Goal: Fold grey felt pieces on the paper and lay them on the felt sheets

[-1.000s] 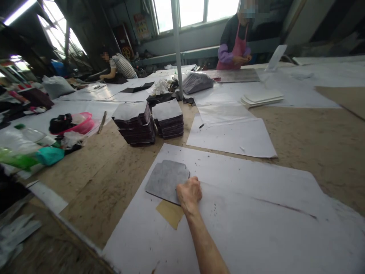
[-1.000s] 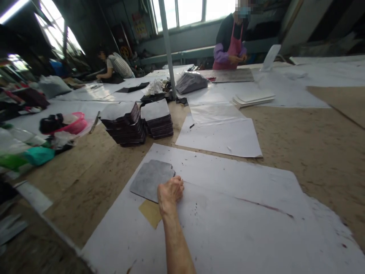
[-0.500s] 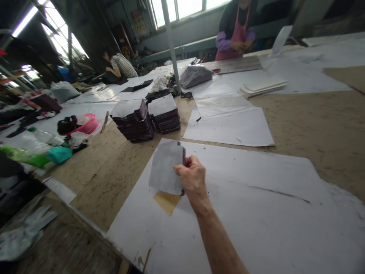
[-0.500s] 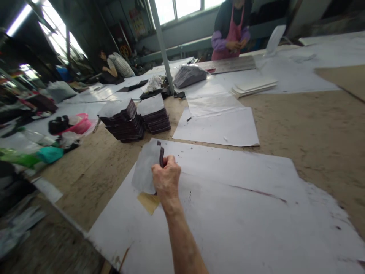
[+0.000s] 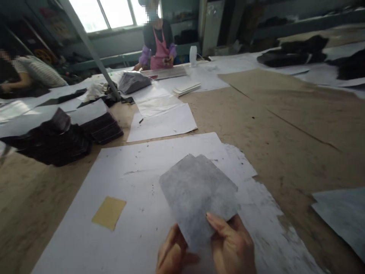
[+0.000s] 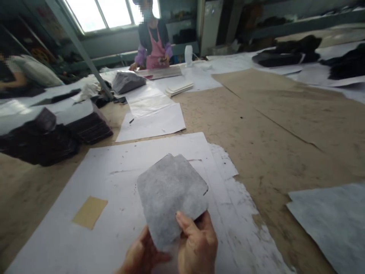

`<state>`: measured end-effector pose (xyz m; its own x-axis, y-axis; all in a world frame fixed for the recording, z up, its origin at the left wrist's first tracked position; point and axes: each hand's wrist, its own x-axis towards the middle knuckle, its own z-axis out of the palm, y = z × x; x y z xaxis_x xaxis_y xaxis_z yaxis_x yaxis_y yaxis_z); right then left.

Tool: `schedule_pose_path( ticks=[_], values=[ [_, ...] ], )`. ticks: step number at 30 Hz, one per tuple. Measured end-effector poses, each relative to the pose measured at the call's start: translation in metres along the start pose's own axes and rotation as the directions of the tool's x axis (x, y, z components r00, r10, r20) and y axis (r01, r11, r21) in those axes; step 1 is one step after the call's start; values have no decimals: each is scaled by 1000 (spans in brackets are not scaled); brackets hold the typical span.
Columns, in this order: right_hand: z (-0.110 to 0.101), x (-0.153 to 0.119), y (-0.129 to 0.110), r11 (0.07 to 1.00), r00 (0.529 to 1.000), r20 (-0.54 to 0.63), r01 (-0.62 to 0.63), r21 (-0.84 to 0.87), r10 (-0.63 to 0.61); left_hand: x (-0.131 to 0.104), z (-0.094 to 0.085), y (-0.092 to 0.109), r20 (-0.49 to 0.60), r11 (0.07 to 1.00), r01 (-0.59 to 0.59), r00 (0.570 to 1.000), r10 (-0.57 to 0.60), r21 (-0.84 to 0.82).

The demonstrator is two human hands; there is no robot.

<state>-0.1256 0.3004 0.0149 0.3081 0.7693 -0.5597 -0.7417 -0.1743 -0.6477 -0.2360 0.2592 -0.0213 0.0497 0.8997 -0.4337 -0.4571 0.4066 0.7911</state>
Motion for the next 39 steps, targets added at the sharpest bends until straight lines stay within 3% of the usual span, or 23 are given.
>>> schedule_pose_path(
  ticks=[3, 6, 10, 13, 19, 22, 24, 26, 28, 29, 30, 32, 34, 35, 37, 39],
  values=[
    [-35, -8, 13, 1000, 1000, -20, 1, -10, -2, 13, 25, 9, -28, 982, 108, 993, -114, -158],
    [-66, -10, 9, 997, 997, -66, -37, -66, 33, 22, 37, 7, -52, 973, 196, 978, -203, -119],
    [-106, -7, -19, 998, 997, -70, -36, -47, 33, 22, 35, 4, 114, 964, 266, 957, -266, 17],
    [-129, -10, -43, 989, 999, 21, 36, -145, -34, 16, 32, 7, 225, 944, 305, 918, -326, 123],
    [-145, -24, -67, 899, 979, 204, 103, -425, -16, 2, 25, 13, 292, 888, 314, 862, -415, 335],
    [-146, -29, -68, 808, 903, 421, 180, -561, 90, -7, 17, 12, 315, 824, 188, 860, -400, 534],
    [-148, -35, -62, 705, 859, 487, 247, -664, 157, -12, 14, 10, 358, 759, 83, 846, -396, 646],
    [-151, -45, -49, 604, 885, 448, 290, -742, 126, -15, 14, 10, 409, 713, 0, 819, -403, 702],
    [-156, -58, -32, 543, 920, 391, 342, -767, -27, -15, 17, 11, 479, 656, -97, 763, -434, 749],
    [-159, -66, -24, 521, 914, 379, 397, -756, -146, -14, 19, 12, 515, 615, -161, 726, -456, 772],
    [-163, -74, -16, 495, 887, 375, 462, -735, -271, -14, 20, 13, 546, 569, -232, 690, -475, 789],
    [-174, -92, -5, 432, 793, 369, 584, -687, -484, -15, 22, 11, 596, 531, -337, 665, -450, 777],
    [-188, -109, 0, 402, 724, 290, 618, -676, -626, -20, 22, 4, 655, 636, -341, 666, -356, 692],
    [-196, -117, 2, 423, 718, 226, 601, -679, -658, -24, 21, -2, 690, 731, -300, 654, -310, 613],
    [-212, -128, 3, 533, 729, 83, 568, -627, -680, -37, 20, -16, 759, 895, -171, 607, -234, 412],
    [-228, -135, 5, 673, 759, -13, 569, -473, -651, -55, 19, -31, 802, 955, -66, 562, -203, 288]
  ],
)
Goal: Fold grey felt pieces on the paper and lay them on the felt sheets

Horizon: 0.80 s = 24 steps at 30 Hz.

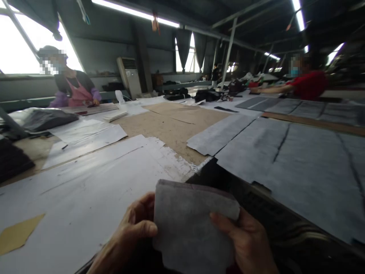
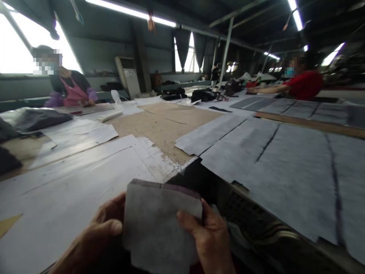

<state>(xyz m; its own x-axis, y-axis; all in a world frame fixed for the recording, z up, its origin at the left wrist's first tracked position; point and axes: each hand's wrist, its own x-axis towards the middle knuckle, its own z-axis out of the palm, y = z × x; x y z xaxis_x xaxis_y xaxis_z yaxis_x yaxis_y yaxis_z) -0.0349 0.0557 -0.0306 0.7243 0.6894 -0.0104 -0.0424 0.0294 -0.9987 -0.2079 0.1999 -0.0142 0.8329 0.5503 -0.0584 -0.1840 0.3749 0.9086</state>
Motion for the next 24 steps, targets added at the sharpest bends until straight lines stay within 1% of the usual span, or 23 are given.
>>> schedule_pose_path(
  ticks=[2, 3, 4, 5, 6, 7, 8, 9, 10, 11, 12, 13, 14, 15, 16, 17, 18, 19, 20, 21, 22, 23, 24],
  values=[
    [-12, -7, 5, 989, 999, -22, -45, 144, 48, -9, 19, -12, -3, 1000, 15, 1000, -15, -7],
    [-16, -11, 7, 991, 998, -44, -40, 130, 46, -14, 28, -18, -38, 999, 38, 999, -38, 14],
    [-20, -17, 8, 999, 998, -67, -7, 52, 10, -19, 37, -23, -93, 997, 65, 994, -62, 36],
    [-24, -24, 10, 995, 993, -90, 66, -76, -72, -23, 46, -29, -163, 995, 82, 984, -72, 56],
    [-28, -32, 10, 958, 975, -88, 182, -220, -205, -27, 54, -34, -242, 993, 82, 968, -60, 82],
    [-32, -40, 11, 879, 930, -47, 326, -348, -363, -31, 61, -40, -322, 989, 73, 946, -28, 130],
    [-35, -48, 12, 759, 851, 30, 483, -436, -524, -34, 68, -46, -391, 977, 55, 920, 31, 207],
    [-38, -56, 13, 625, 750, 119, 619, -475, -651, -37, 73, -52, -444, 952, 28, 888, 116, 306],
    [-41, -62, 14, 512, 653, 192, 715, -475, -733, -39, 78, -57, -477, 913, 1, 853, 212, 408],
    [-44, -67, 15, 450, 591, 230, 767, -457, -773, -42, 81, -62, -492, 870, -18, 819, 295, 492],
    [-46, -71, 16, 461, 587, 213, 772, -438, -781, -45, 83, -65, -494, 838, -28, 797, 348, 546],
    [-48, -72, 17, 552, 652, 143, 722, -416, -745, -48, 85, -68, -488, 827, -36, 793, 366, 562],
    [-50, -72, 17, 702, 763, 49, 615, -359, -644, -51, 85, -70, -479, 841, -40, 807, 345, 539],
    [-52, -70, 17, 864, 887, -27, 442, -243, -461, -54, 85, -70, -466, 871, -37, 833, 297, 489],
    [-54, -68, 17, 971, 973, -30, 228, -74, -230, -57, 85, -70, -447, 906, -26, 863, 234, 423],
    [-55, -66, 16, 995, 999, 50, -3, 101, -2, -59, 84, -69, -423, 938, -11, 891, 167, 348],
    [-56, -65, 15, 947, 969, 182, -207, 244, 165, -62, 84, -68, -397, 963, 8, 912, 104, 271],
    [-57, -64, 15, 875, 916, 311, -354, 331, 254, -64, 84, -66, -378, 979, 29, 924, 50, 201],
    [-57, -65, 14, 826, 880, 377, -429, 367, 290, -66, 84, -64, -371, 989, 52, 929, 3, 139],
    [-56, -66, 14, 833, 883, 370, -423, 356, 290, -66, 84, -62, -374, 994, 77, 927, -44, 75],
    [-54, -68, 14, 892, 923, 301, -331, 307, 238, -67, 84, -60, -382, 995, 104, 919, -95, 2],
    [-52, -70, 14, 963, 971, 210, -164, 216, 119, -67, 84, -60, -389, 989, 128, 910, -145, -72],
    [-50, -71, 14, 994, 988, 138, 61, 94, -73, -66, 84, -61, -394, 980, 144, 900, -188, -140]
  ],
)
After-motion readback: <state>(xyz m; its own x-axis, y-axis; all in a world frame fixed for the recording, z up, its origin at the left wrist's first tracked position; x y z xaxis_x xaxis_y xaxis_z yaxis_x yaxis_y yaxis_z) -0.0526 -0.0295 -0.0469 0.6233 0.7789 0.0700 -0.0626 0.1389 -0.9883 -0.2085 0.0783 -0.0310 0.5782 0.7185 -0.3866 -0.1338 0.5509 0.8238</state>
